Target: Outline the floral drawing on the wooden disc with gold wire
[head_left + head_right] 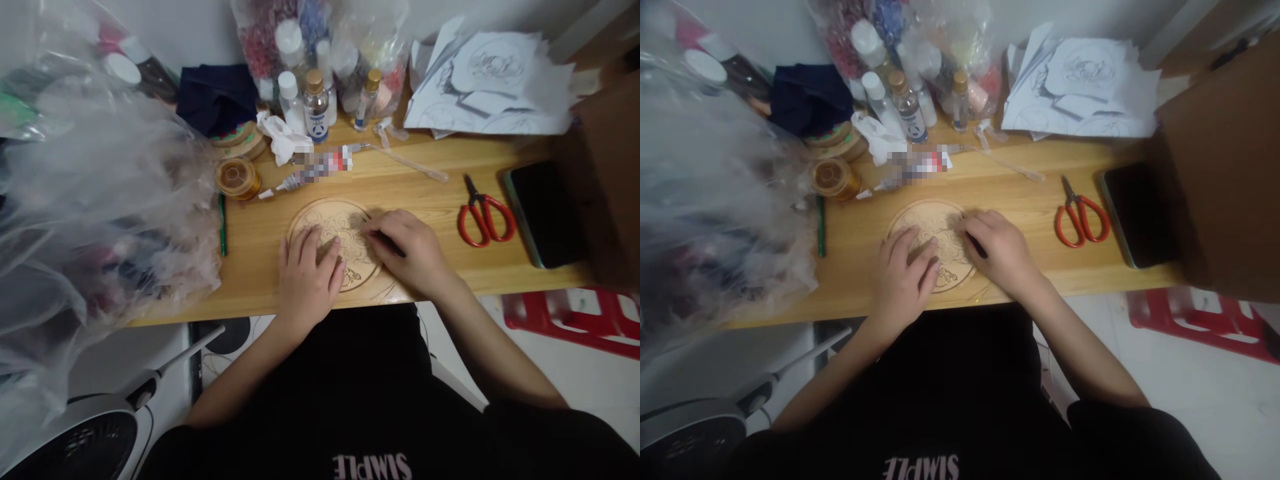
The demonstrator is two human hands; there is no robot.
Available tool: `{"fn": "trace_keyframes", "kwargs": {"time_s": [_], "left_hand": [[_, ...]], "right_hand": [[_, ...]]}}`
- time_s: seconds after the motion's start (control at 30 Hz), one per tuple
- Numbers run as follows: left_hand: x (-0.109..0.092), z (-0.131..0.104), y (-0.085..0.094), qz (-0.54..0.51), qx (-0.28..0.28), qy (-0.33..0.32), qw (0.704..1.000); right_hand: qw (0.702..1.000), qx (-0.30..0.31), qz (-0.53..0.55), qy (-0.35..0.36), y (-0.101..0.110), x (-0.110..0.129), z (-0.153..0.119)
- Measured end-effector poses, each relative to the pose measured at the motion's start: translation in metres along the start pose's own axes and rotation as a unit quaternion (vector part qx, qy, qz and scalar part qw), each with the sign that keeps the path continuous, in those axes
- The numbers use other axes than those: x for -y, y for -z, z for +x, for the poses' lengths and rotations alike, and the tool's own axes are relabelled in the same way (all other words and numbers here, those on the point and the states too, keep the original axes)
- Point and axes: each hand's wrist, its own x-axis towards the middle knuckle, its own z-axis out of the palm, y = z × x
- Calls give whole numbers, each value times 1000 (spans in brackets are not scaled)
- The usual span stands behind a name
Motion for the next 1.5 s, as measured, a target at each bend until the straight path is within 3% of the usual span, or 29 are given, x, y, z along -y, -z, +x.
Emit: {"fn": "trace_keyframes", "kwargs": {"time_s": [0.97, 1.17, 1.27, 1.4, 1.5], "left_hand": [[9, -1, 2, -73, -18, 16, 997], [37, 17, 23, -54, 21, -71, 996], [56, 37, 32, -54, 61, -164, 983], [74, 66, 31, -53, 82, -299, 949], [81, 79, 26, -74, 157, -306, 936]], "right_hand": [[1000, 0, 11, -12, 2, 2, 2], [1000, 0, 14, -5, 1, 0, 1], [1000, 1, 11, 2, 1, 0, 1], [1000, 8, 4, 2, 1, 0, 1], [1000, 11, 5, -2, 2, 0, 1]]}}
